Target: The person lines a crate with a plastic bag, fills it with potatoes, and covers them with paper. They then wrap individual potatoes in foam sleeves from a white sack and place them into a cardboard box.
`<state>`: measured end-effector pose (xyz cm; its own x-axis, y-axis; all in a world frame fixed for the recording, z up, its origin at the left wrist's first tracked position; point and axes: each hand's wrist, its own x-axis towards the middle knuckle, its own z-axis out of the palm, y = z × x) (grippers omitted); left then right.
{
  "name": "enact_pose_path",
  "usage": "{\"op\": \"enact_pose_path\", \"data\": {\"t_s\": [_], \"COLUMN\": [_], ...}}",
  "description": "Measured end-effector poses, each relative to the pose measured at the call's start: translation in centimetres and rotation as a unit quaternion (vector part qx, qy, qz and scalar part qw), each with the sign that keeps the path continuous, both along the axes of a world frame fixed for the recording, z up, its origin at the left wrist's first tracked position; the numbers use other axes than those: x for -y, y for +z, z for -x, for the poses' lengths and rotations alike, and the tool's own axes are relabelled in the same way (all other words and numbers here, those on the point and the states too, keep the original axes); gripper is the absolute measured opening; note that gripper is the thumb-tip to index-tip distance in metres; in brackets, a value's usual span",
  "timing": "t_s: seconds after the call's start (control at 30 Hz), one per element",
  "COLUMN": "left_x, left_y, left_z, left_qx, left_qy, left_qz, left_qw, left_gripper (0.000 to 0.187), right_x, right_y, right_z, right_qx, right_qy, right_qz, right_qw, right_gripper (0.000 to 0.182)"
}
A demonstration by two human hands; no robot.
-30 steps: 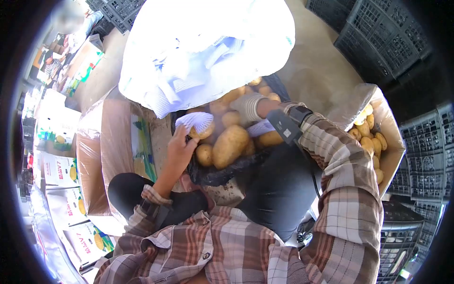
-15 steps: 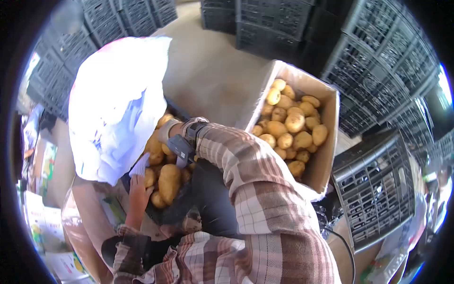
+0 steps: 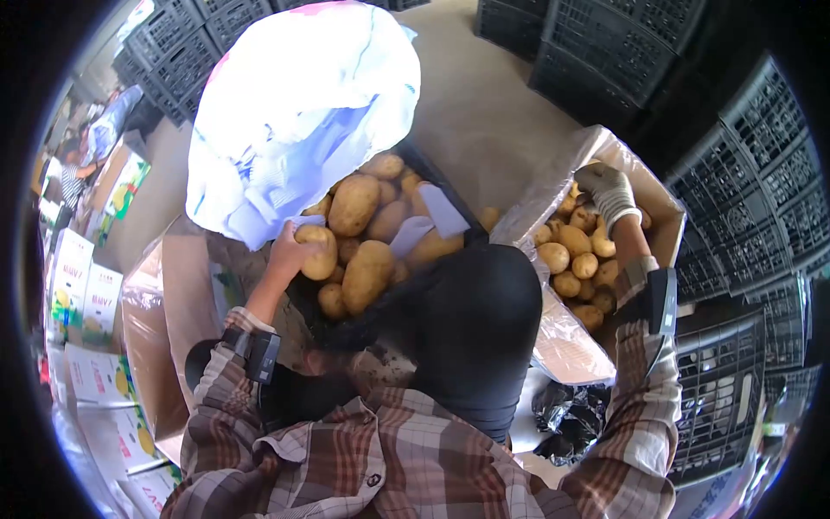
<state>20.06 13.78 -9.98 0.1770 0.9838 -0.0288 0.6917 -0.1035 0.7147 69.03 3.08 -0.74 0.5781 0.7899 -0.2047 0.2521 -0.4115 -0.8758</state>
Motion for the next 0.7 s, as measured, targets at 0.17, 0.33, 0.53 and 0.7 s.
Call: {"op": "enact_pose_path", "data": {"t_s": [0.17, 0.33, 0.53, 0.7], "left_x": [3.2, 6.8, 11.4, 14.1], "left_y": [0.8, 2.1, 5.0, 5.1], "left_z": [0.0, -1.4, 3.3, 4.9], "left_qx": [0.559, 0.712, 0.539, 0.804], "left_qy": [0.069, -0.011, -0.048, -0.018], "left_qz": [0.236, 0.135, 0.062, 0.328], "left_qw": [0.792, 0.689, 0.838, 0.496], "left_gripper": [0.051, 0.044, 0.066, 0.065], "right_x": [-2.6, -2.7, -2.5, -2.4], "right_y": [1.0, 0.4, -1.8, -7.1], "right_z": [12.6, 27.6, 33.5, 34.9], "right_qx": [-0.195, -0.419, -0.301, -0.391], "right_qy": [0.188, 0.268, 0.42, 0.416], "right_qz": [-0.064, 0.139, -0.036, -0.036], "right_qw": [0.96, 0.856, 0.855, 0.82], "right_gripper": [0.027, 0.059, 0.038, 0.033]}}
